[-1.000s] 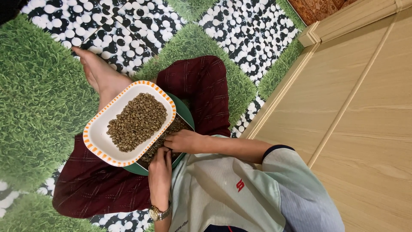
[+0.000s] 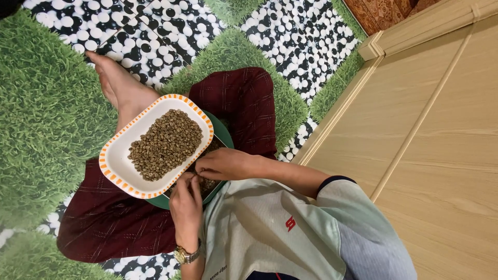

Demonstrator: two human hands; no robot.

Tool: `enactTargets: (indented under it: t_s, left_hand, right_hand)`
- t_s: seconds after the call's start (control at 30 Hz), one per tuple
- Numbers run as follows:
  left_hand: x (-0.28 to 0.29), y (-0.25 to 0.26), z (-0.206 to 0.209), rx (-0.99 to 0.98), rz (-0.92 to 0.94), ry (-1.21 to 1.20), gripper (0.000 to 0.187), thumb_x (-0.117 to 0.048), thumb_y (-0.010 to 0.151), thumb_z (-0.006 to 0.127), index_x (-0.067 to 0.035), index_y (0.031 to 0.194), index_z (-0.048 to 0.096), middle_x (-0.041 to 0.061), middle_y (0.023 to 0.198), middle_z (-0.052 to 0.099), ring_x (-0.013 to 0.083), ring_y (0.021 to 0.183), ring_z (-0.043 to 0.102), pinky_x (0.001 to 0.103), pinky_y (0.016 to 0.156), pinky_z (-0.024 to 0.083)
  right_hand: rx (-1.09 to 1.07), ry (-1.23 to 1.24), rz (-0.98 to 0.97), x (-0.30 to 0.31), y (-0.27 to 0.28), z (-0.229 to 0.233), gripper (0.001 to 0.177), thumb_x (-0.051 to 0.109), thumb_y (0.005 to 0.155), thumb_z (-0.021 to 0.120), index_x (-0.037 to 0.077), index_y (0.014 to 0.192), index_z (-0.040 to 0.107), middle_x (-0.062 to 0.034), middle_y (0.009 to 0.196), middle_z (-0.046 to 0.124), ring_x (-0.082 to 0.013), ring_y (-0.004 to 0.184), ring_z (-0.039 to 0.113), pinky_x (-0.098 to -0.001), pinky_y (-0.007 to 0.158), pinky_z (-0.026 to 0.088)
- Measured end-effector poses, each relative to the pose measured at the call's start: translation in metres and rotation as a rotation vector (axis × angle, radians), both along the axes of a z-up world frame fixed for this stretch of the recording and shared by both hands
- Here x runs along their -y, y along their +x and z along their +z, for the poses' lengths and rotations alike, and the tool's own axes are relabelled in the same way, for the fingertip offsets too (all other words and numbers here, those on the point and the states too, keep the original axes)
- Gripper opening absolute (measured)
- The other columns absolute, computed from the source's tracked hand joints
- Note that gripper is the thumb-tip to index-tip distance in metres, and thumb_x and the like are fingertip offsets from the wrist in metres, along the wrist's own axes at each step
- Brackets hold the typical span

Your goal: The person sorts green coffee beans by hand, picking up individual beans from a tray and placing them into a bowl.

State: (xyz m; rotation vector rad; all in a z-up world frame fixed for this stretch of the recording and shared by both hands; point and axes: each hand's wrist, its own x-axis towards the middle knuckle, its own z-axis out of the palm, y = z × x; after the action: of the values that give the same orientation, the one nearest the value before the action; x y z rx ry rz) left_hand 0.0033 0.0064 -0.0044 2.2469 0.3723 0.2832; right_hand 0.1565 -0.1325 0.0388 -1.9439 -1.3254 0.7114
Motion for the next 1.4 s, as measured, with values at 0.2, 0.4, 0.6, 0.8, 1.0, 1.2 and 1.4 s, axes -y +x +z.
enactTargets:
  t_s: [0.2, 0.4, 0.6, 0.8, 1.0, 1.2, 1.4]
  left_hand:
    - [-0.012, 0.017, 0.021, 0.041, 0.006, 0.047, 0.013, 0.004, 0.098, 0.064, 0.006, 0.108, 0.056, 0.015, 0.101, 0.073, 0.0285, 0.076, 0.070, 0.039, 0.068, 0.053]
    - [-0.020, 0.030, -0.014, 0.132, 0.056, 0.315, 0.011, -0.019, 0.107, 0.062, -0.009, 0.113, 0.062, 0.008, 0.082, 0.073, 0.0252, 0.072, 0.071, 0.035, 0.065, 0.058]
    - [-0.021, 0.042, -0.007, 0.101, 0.158, 0.485, 0.027, -0.027, 0.099, 0.071, -0.003, 0.109, 0.065, 0.014, 0.087, 0.063, 0.0331, 0.082, 0.066, 0.043, 0.073, 0.055]
    - [-0.009, 0.016, -0.003, 0.150, 0.137, 0.345, 0.014, -0.022, 0.104, 0.064, -0.008, 0.104, 0.063, 0.007, 0.084, 0.055, 0.0317, 0.079, 0.063, 0.040, 0.069, 0.052]
    - [0.021, -0.018, -0.024, -0.130, 0.041, 0.221, 0.014, -0.021, 0.103, 0.063, -0.010, 0.110, 0.066, 0.009, 0.098, 0.067, 0.0255, 0.077, 0.072, 0.034, 0.061, 0.057]
    - [0.031, -0.010, -0.057, -0.415, -0.034, 0.296, 0.036, -0.005, 0.094, 0.069, -0.001, 0.129, 0.060, 0.025, 0.125, 0.066, 0.0341, 0.086, 0.075, 0.040, 0.063, 0.061]
    - [0.019, -0.002, -0.038, -0.492, -0.021, 0.141, 0.045, 0.012, 0.087, 0.064, 0.007, 0.131, 0.058, 0.036, 0.122, 0.063, 0.0482, 0.095, 0.072, 0.054, 0.073, 0.062]
  right_hand:
    - [0.044, 0.073, -0.091, -0.012, 0.004, -0.005, 0.007, 0.015, 0.097, 0.062, 0.009, 0.100, 0.063, -0.0063, 0.081, 0.071, -0.0236, 0.065, 0.065, -0.0357, 0.059, 0.050]
    - [0.168, 0.148, -0.072, -0.017, 0.013, -0.045, 0.016, 0.017, 0.105, 0.058, 0.016, 0.120, 0.061, -0.0079, 0.090, 0.071, -0.0270, 0.080, 0.071, -0.0386, 0.069, 0.060]
    - [0.205, 0.127, -0.029, -0.029, 0.022, -0.057, 0.024, 0.016, 0.100, 0.067, 0.011, 0.122, 0.062, -0.0124, 0.101, 0.074, -0.0315, 0.092, 0.074, -0.0398, 0.079, 0.062]
    - [0.237, -0.061, 0.141, -0.020, 0.022, -0.036, 0.015, 0.018, 0.103, 0.065, 0.009, 0.115, 0.066, -0.0060, 0.089, 0.072, -0.0245, 0.079, 0.073, -0.0352, 0.065, 0.061]
    - [0.202, -0.251, 0.299, -0.003, 0.010, -0.045, 0.019, 0.022, 0.102, 0.065, 0.008, 0.114, 0.066, -0.0095, 0.091, 0.073, -0.0266, 0.084, 0.074, -0.0385, 0.068, 0.062]
    - [0.307, -0.260, 0.306, 0.006, -0.001, -0.078, 0.035, 0.022, 0.100, 0.066, 0.005, 0.129, 0.058, -0.0105, 0.084, 0.072, -0.0255, 0.076, 0.073, -0.0368, 0.061, 0.060]
    - [0.306, -0.175, 0.243, -0.001, -0.006, -0.099, 0.033, 0.025, 0.100, 0.065, 0.004, 0.126, 0.060, -0.0140, 0.084, 0.073, -0.0281, 0.073, 0.073, -0.0385, 0.060, 0.060]
